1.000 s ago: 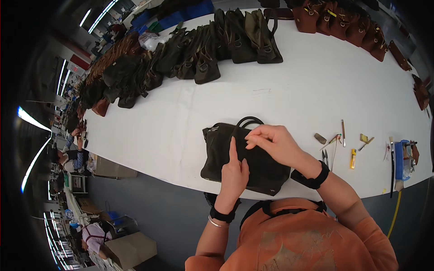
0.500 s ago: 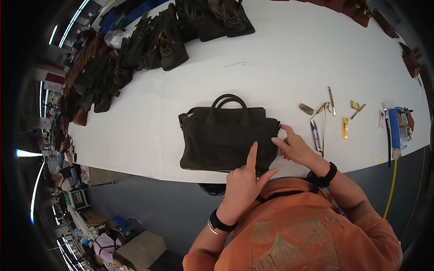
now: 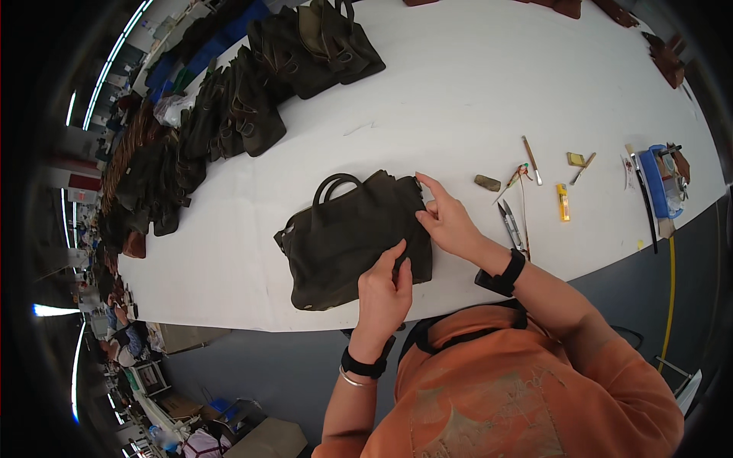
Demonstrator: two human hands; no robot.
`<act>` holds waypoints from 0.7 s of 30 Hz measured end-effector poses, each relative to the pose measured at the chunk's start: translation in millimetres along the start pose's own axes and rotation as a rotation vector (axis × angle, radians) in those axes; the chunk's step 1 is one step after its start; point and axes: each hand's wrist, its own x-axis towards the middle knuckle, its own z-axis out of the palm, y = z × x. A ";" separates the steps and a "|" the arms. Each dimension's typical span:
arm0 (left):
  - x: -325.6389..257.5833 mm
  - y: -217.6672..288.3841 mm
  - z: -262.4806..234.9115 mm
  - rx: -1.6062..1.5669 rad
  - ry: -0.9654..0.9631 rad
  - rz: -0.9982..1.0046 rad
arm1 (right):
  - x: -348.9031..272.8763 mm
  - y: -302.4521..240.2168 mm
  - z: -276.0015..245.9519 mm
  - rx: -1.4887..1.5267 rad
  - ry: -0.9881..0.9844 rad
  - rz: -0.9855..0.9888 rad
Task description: The person repairs a green canvas bag by applying a substance to the zipper area using a small brush and a wooden block. They then use a colorful tool to manipulate the zipper slider and test the mechanism. Finally, they wipe the exterior of the bag with a sponge-like block.
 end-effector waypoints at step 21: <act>61.6 -19.1 41.6 -0.029 -0.081 -0.151 | 42.7 59.4 -0.2 -0.126 0.129 -0.058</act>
